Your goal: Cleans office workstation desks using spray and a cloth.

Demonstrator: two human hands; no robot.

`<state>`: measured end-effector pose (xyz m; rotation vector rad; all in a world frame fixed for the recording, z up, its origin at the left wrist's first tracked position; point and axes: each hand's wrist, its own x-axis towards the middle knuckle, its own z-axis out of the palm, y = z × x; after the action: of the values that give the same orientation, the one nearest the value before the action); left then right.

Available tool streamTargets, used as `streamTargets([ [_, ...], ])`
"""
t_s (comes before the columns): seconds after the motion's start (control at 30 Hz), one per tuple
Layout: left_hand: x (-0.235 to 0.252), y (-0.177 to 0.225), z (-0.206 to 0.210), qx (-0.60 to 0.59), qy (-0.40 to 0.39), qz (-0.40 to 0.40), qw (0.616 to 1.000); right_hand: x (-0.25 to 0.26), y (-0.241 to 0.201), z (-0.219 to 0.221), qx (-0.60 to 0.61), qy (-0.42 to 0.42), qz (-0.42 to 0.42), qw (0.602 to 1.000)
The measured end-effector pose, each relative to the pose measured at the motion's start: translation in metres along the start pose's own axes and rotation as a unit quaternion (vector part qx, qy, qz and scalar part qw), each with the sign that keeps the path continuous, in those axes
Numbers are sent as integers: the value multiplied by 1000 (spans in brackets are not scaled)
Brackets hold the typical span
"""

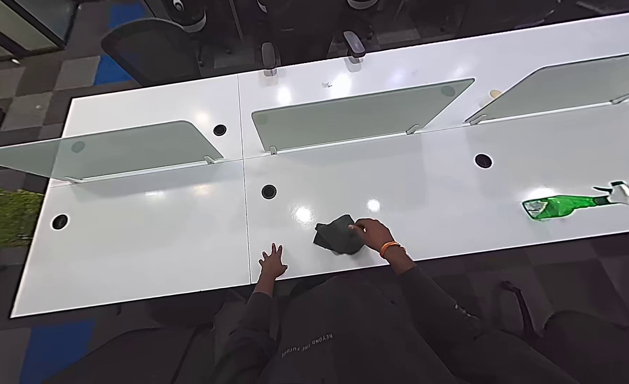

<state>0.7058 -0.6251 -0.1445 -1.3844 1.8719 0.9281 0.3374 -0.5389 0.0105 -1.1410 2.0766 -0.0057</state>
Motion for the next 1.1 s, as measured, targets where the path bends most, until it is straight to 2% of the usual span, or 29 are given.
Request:
streamTargets([
  [0.17,2,2,0,12,-1,-5,1000,9,6,7,-53,-12,-22,998],
  [0.27,3,3,2,18,-1,-7,1000,23,17,25,-88,-48,-101,990],
  [0.33,4,4,2,26,0,-9,1000,37,25,52,-126,-90,-182,971],
  [0.4,4,6,2,35,-2,-13,999,46,26,83,-179,-133,-210,952],
  [0.47,4,8,0,40,-5,-19,999,57,30,110,-225,-155,-199,941],
  [0.57,2,11,-4,39,-14,-26,999,84,42,123,-234,-117,-183,948],
  [0.67,-6,14,1,43,-44,-28,998,96,55,118,-193,-67,-152,967],
  [0.8,-25,25,14,48,-60,-21,997,100,100,82,-140,6,-35,990],
  [0.97,-35,34,34,37,-46,-34,998,90,165,46,-134,21,60,989],
  [1.1,-42,44,44,28,-51,-43,997,93,157,56,-86,38,65,993],
])
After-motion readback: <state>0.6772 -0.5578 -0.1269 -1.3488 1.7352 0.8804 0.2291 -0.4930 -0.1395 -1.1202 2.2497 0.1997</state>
